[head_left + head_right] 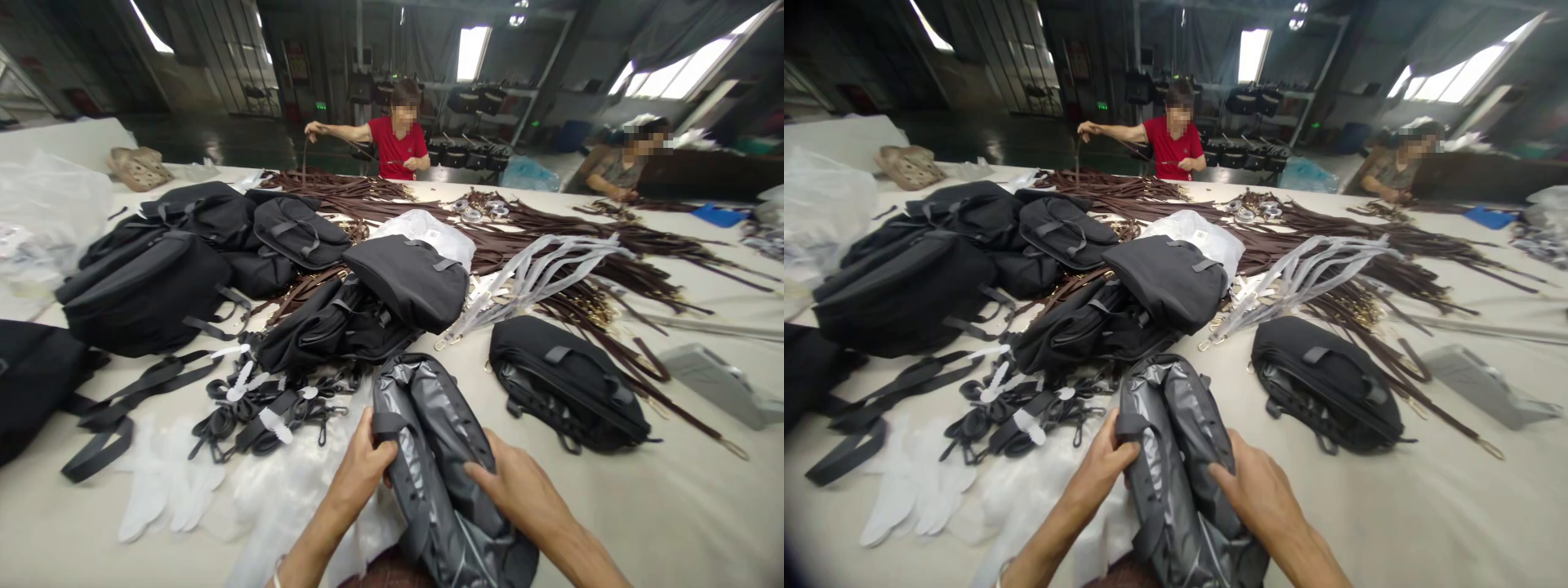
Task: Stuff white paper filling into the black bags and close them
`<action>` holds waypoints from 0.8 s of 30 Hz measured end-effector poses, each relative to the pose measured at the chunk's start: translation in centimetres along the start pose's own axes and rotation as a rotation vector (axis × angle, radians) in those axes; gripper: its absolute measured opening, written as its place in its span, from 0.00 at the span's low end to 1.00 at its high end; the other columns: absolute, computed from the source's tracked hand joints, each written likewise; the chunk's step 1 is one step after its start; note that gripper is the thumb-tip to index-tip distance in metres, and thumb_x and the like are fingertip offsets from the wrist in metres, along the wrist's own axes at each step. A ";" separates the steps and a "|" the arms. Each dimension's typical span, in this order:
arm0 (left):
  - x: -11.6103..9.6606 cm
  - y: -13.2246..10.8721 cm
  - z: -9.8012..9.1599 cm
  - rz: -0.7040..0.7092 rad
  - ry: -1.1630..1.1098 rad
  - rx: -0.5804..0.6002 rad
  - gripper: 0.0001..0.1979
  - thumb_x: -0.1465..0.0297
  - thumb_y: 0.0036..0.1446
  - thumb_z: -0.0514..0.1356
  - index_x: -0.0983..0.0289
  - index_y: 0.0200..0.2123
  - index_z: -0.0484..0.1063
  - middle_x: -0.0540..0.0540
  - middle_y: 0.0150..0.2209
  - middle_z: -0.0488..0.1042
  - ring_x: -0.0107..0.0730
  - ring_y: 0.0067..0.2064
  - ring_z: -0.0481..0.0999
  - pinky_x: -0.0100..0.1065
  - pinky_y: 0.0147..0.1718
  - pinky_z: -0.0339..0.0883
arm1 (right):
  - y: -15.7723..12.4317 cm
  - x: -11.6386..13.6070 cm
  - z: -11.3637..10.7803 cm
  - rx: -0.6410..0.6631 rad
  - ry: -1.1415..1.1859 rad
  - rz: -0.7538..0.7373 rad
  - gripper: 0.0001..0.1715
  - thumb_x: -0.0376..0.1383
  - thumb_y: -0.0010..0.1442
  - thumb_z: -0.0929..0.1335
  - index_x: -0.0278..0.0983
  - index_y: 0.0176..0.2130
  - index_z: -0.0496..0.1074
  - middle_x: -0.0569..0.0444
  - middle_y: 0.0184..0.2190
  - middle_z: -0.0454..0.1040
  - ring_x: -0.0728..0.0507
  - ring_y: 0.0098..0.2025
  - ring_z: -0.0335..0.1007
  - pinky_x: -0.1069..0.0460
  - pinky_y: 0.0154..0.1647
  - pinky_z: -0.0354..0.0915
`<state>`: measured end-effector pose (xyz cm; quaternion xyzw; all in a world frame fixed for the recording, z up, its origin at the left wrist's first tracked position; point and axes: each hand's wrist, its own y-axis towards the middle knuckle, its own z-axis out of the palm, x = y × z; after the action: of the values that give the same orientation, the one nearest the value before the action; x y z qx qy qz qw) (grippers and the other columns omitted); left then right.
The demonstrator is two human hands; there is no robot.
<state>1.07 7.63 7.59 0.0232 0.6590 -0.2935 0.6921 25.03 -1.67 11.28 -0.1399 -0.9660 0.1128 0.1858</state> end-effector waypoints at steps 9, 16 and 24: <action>-0.4 -2.5 -0.5 -0.059 0.136 -0.147 0.20 0.68 0.48 0.56 0.62 0.46 0.60 0.44 0.27 0.65 0.27 0.21 0.68 0.28 0.15 0.66 | 0.3 1.5 -1.9 0.003 -0.198 0.085 0.18 0.33 0.67 0.62 0.46 0.54 0.68 0.55 0.50 0.78 0.36 0.49 0.76 0.47 0.42 0.68; 0.3 -3.4 -1.3 -0.079 0.116 -0.178 0.25 0.66 0.50 0.57 0.62 0.52 0.57 0.43 0.26 0.66 0.27 0.20 0.67 0.29 0.16 0.66 | -0.2 2.3 -1.7 -0.053 -0.232 0.012 0.22 0.30 0.65 0.62 0.46 0.56 0.67 0.57 0.51 0.77 0.39 0.48 0.77 0.49 0.41 0.69; -2.0 -3.4 2.0 0.044 -0.041 0.141 0.24 0.69 0.52 0.61 0.64 0.53 0.61 0.51 0.33 0.74 0.32 0.30 0.75 0.33 0.30 0.72 | 2.0 -3.2 -1.6 0.058 -0.057 0.049 0.22 0.45 0.66 0.58 0.46 0.53 0.71 0.52 0.46 0.80 0.34 0.49 0.76 0.45 0.45 0.70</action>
<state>1.42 4.70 10.89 0.0803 0.6219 -0.3246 0.7082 28.99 -0.55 11.17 -0.1549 -0.9636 0.1490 0.1592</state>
